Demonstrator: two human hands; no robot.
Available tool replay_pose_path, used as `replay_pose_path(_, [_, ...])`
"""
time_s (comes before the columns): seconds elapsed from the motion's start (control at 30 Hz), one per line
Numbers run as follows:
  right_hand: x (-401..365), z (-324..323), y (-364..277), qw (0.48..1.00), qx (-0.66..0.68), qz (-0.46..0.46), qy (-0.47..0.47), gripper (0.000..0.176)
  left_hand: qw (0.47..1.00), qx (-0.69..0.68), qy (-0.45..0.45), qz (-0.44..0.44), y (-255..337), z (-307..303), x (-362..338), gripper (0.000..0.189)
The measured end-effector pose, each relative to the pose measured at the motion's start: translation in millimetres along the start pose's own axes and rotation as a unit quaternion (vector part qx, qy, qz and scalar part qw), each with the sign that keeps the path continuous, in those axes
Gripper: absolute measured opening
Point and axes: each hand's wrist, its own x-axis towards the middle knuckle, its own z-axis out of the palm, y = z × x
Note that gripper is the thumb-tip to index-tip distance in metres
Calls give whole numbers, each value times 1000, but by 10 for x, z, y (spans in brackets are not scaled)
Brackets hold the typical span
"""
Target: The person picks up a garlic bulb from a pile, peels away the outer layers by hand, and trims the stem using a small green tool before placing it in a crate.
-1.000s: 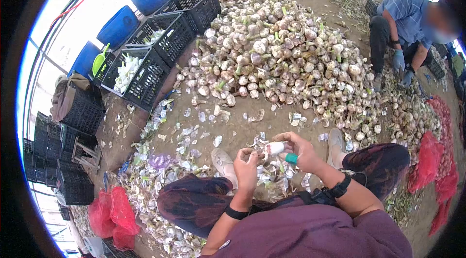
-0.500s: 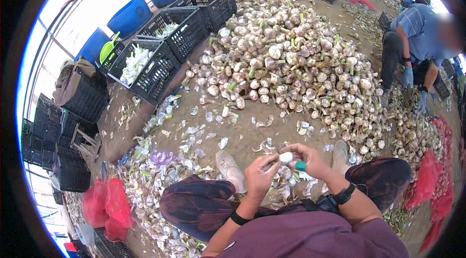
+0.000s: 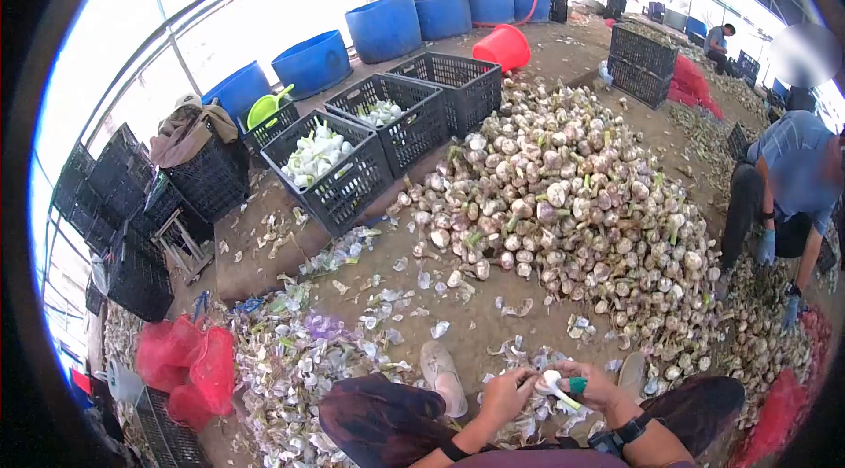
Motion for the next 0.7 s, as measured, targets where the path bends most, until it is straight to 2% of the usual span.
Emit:
replay_pose_path(0.07, [90, -20, 186, 990, 133, 24, 32, 43, 997, 62, 41, 27, -148, 90, 33, 19])
replay_pose_path(0.1, [124, -60, 267, 979, 196, 44, 30, 33, 993, 113, 15, 14, -195, 80, 51, 23])
replay_pose_path(0.2, [412, -226, 328, 948, 192, 174, 185, 24, 958, 268, -65, -81, -432, 231, 44, 29])
replay_pose_path(0.23, [651, -545, 483, 952, 162, 194, 173, 20, 954, 277, -88, -65, -414, 218, 25, 31])
replay_pose_path(0.3, [1113, -389, -95, 978, 114, 127, 119, 19, 949, 291, -118, -43, -498, 252, 101, 29])
replay_pose_path(0.37, [1641, 78, -1058, 994, 78, -54, 57, 21, 953, 262, -148, -32, -392, 241, 69, 24])
replay_pose_path(0.43, [2023, 631, -1984, 959, 132, -249, 13, 25, 942, 303, -143, -27, -453, 292, 91, 23])
replay_pose_path(0.47, [2121, 847, -2220, 949, 107, -294, 28, 27, 953, 281, -109, -23, -403, 291, 80, 21])
replay_pose_path(0.53, [2243, 973, -2265, 951, -94, -270, 115, 24, 979, 193, -53, -26, -233, 234, 95, 18])
replay_pose_path(0.57, [2301, 831, -2067, 942, -213, -233, 115, 23, 990, 129, -38, -35, -142, 193, 103, 18])
replay_pose_path(0.6, [2371, 677, -1734, 918, -329, -192, 111, 23, 997, 65, -21, -43, -110, 183, 129, 17])
replay_pose_path(0.63, [2278, 536, -1319, 820, -491, -260, 139, 22, 998, -59, 23, -2, -315, 289, 165, 15])
replay_pose_path(0.67, [1983, 495, -1016, 857, -454, -210, 125, 22, 990, -131, 26, -32, -332, 306, 178, 15])
replay_pose_path(0.7, [2316, -51, -156, 828, -524, -181, 89, 21, 977, -202, 31, -64, -331, 298, 192, 15])
